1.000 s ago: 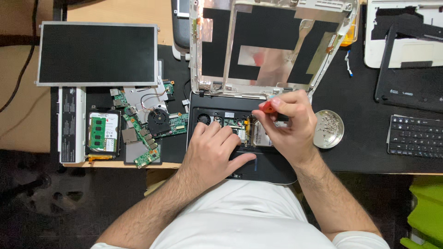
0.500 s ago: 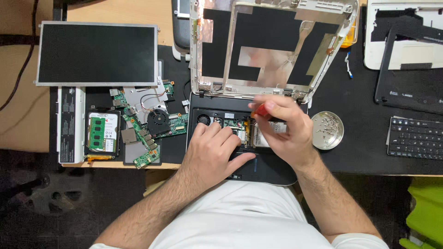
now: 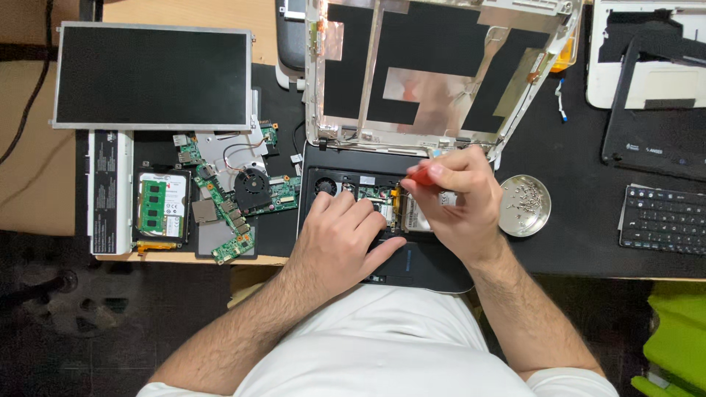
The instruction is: The person uses a screwdriver to remove screws from a laptop's internal hard drive bay. They carefully unscrew multiple fasteners and place them into a small metal dish on the table. The laptop is open, revealing the motherboard, fan, and other internal components.
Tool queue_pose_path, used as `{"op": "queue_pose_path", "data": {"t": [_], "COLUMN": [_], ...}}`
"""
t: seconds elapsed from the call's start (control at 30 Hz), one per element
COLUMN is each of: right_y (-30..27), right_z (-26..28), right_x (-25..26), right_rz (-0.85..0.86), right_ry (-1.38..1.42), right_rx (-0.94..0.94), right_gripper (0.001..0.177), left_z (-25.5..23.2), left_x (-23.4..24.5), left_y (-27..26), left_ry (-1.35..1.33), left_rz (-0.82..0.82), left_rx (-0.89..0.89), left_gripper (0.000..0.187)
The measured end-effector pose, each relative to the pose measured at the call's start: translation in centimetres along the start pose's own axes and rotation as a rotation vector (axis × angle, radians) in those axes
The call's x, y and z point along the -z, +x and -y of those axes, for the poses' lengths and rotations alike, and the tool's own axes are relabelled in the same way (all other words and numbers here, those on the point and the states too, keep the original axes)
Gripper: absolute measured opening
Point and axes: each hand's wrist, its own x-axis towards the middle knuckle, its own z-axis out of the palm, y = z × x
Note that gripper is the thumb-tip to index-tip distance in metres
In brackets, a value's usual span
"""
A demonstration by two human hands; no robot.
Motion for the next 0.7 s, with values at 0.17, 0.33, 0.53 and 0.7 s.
{"op": "queue_pose_path", "data": {"t": [0.17,0.33,0.53,0.7], "right_y": [0.4,0.9,0.5,0.8], "right_z": [0.8,1.3,0.6,1.4], "right_x": [0.4,-0.4,0.1,-0.4], "right_rz": [0.013,0.027,-0.003,0.022], "right_ry": [-0.028,0.015,-0.042,-0.05], "right_rx": [-0.019,-0.043,-0.011,-0.014], "right_gripper": [0.042,0.043,0.043,0.046], "left_z": [-0.1,-0.1,0.0,0.1], "left_x": [0.2,0.0,0.0,-0.3], "left_y": [0.1,0.0,0.0,-0.1], "left_ry": [-0.013,-0.008,0.012,0.022], "left_rz": [0.013,0.001,0.018,0.007], "left_rx": [0.01,0.006,-0.007,-0.005], "left_gripper": [0.032,0.031,0.03,0.03]}}
